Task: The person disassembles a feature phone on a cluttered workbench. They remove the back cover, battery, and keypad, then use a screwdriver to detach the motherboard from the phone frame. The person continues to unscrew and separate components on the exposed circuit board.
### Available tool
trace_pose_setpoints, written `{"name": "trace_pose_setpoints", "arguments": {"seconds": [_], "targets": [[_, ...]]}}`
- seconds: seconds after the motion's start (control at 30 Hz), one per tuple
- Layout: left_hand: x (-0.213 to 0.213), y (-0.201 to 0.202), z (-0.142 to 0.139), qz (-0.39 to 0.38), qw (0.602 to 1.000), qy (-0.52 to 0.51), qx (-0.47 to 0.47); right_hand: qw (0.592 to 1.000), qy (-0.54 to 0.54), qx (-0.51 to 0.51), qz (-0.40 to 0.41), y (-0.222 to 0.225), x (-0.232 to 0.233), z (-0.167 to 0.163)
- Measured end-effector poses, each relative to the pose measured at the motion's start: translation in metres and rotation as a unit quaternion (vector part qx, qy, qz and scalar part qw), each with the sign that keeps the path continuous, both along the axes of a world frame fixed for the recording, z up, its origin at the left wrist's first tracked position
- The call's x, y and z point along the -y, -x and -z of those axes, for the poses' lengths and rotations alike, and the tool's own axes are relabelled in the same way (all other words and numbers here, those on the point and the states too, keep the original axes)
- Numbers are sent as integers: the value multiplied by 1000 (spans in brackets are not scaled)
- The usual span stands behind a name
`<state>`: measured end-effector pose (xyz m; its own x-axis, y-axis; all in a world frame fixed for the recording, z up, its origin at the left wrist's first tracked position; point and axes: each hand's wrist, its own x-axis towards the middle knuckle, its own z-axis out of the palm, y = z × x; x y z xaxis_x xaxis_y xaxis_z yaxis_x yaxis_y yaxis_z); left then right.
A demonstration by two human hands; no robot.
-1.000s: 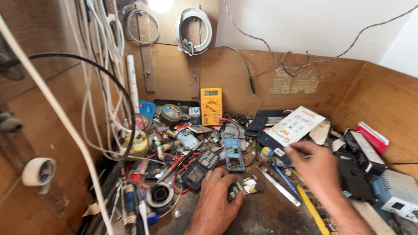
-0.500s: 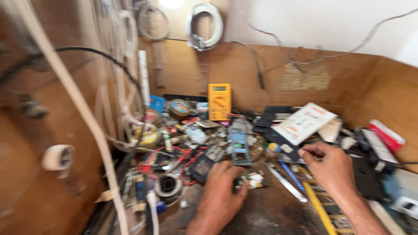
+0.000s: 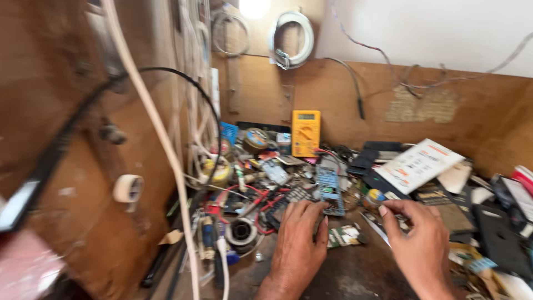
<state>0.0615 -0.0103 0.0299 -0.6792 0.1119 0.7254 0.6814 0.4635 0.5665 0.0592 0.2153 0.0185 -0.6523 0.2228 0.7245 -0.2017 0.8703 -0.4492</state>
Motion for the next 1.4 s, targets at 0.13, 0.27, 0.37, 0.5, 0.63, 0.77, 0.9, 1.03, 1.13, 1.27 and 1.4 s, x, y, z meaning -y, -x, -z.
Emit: {"name": "trace_pose_setpoints", "arguments": {"seconds": [0.13, 0.27, 0.37, 0.5, 0.63, 0.77, 0.9, 1.03, 1.13, 1.27, 1.4], "targets": [[20, -19, -13, -102, 992, -5, -72, 994, -27, -91, -62, -8, 43, -2], [67, -29, -21, -234, 971, 57, -15, 991, -26, -109, -75, -9, 54, 1], [95, -35, -20, -321, 939, 113, 57, 991, -9, -113, -72, -8, 52, 6], [120, -31, -19, -344, 873, 242, 246, 994, -9, -91, -54, -4, 47, 13], [128, -23, -20, -355, 836, 266, 323, 995, -22, -81, -52, 1, 46, 18], [128, -16, -22, -369, 825, 266, 335, 994, -24, -90, -62, 2, 45, 18], [134, -15, -27, -356, 808, 273, 381, 994, -26, -88, -67, -1, 47, 15], [135, -16, -39, -357, 819, 303, 331, 992, -19, -100, -74, -3, 49, 10], [129, -23, -53, -365, 808, 322, 331, 991, -17, -100, -82, -6, 50, 6], [114, -47, -69, -404, 790, 329, 322, 993, -7, -76, -87, -11, 52, 2], [112, -68, -88, -372, 840, 314, 240, 994, -2, -62, -91, -14, 52, -1]]}}
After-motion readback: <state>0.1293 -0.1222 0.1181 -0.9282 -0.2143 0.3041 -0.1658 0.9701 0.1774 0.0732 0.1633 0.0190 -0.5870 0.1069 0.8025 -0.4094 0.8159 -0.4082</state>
